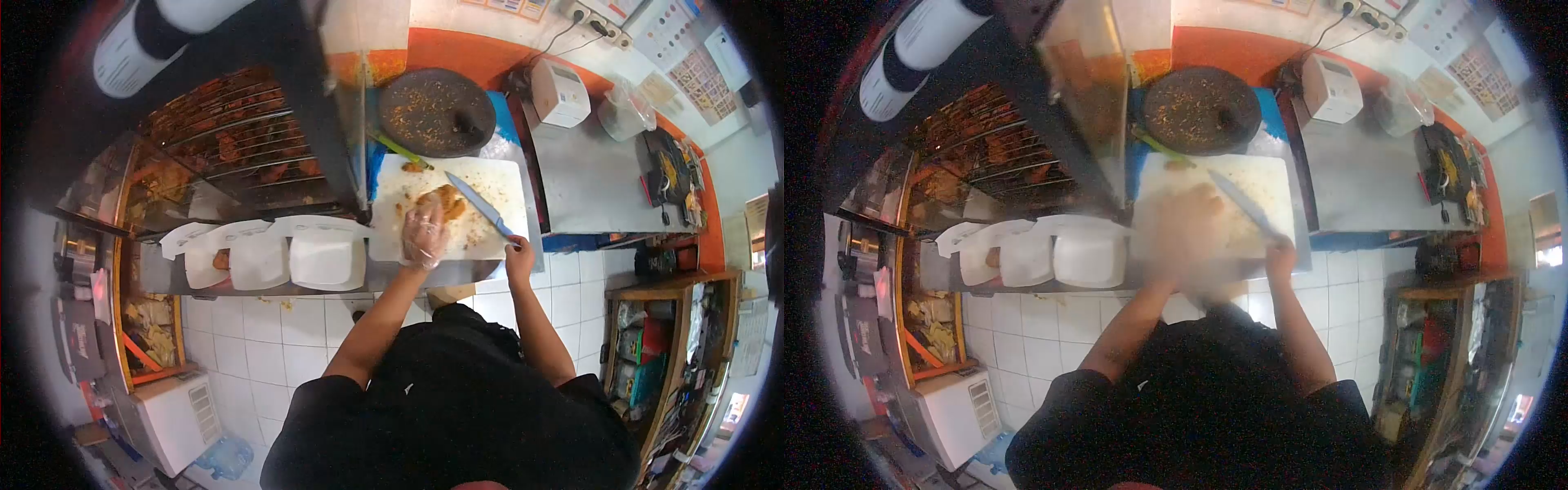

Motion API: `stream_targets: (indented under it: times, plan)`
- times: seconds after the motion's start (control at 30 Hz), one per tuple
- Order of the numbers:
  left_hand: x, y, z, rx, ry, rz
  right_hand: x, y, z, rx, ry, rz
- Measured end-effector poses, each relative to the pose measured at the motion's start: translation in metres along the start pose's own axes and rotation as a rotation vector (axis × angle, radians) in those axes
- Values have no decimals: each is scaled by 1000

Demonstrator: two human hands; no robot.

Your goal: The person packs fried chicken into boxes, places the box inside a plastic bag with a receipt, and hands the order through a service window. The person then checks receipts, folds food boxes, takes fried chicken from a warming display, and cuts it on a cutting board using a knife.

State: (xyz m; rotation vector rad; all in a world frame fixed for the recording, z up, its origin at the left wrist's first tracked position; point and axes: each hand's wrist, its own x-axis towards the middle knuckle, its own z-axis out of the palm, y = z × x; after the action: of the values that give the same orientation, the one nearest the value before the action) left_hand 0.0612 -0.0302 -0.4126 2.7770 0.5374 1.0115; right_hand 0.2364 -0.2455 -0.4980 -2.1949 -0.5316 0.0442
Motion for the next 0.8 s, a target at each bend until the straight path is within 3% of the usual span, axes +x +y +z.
stream_targets:
  times: [0.1,0.13,0.2,0.27,0.37,0.43,0.47,0.53,0.57,0.67,0.77,0.8]
  plan:
    - [-6,-12,56,335,47,-112,20,-20,-16,-297,104,-331]
    - [-6,-5,51,179,19,-339,25,-13,-14,-322,40,-298]
    - [1,3,44,33,-8,-561,34,4,-13,-257,-98,-231]
    - [0,11,39,239,49,-327,38,9,-18,-210,-142,-229]
    - [18,-3,41,80,101,-469,43,21,-19,-163,-203,-237]
    - [20,-36,57,166,75,-478,54,22,-20,-206,-322,-257]
    - [17,-52,65,14,-170,-536,60,19,-22,-194,-327,-259]
    - [31,-54,63,-136,-421,-601,68,8,-35,-103,-558,-39]
    - [42,-54,60,-169,-525,-678,70,7,-41,-99,-564,-36]
    - [47,-58,66,-320,-646,-808,76,10,-58,2,-622,-58]
    - [47,-61,74,-468,-607,-811,83,29,-76,119,-674,9]
    - [70,-34,52,-457,-564,-864,84,41,-79,122,-704,17]
